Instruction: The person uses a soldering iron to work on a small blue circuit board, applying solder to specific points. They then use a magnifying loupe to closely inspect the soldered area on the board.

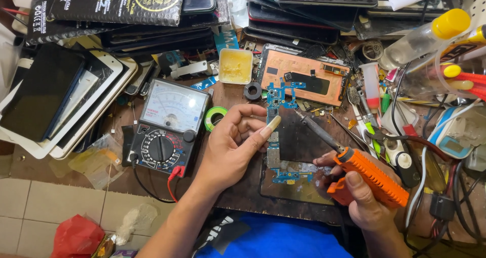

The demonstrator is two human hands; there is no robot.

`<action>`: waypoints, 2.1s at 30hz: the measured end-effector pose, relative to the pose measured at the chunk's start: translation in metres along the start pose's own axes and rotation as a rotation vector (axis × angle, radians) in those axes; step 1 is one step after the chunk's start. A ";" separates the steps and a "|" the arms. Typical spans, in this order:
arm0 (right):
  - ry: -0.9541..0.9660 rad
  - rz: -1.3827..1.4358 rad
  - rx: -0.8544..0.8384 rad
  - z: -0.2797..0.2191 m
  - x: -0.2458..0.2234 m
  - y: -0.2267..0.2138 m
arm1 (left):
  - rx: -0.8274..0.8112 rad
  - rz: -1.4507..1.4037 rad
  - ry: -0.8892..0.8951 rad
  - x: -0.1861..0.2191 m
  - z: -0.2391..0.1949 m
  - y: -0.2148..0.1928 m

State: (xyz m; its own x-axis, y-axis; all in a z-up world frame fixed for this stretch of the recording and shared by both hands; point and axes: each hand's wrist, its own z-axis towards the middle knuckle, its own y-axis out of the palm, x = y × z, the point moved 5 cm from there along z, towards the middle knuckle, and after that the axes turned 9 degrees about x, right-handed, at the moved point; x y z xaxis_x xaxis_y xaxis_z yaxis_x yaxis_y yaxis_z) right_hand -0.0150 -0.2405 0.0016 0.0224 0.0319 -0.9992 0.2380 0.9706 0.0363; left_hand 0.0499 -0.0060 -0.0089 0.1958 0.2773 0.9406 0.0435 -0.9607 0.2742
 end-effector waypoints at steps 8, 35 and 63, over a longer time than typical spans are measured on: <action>0.031 0.116 0.028 -0.004 0.007 -0.006 | -0.019 -0.026 -0.011 0.000 0.001 -0.001; -0.024 0.257 0.167 -0.008 0.019 -0.035 | -0.140 -0.020 -0.073 0.016 -0.015 -0.005; -0.061 0.095 0.172 -0.009 0.010 -0.030 | -0.057 0.313 -0.073 0.033 -0.033 -0.001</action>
State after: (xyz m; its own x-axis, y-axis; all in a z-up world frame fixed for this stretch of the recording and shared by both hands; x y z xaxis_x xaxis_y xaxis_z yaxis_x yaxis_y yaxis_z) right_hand -0.0305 -0.2674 -0.0099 0.1100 0.1017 -0.9887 0.3938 0.9089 0.1373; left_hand 0.0234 0.0042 0.0283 0.2609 -0.0350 0.9647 -0.0848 -0.9963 -0.0132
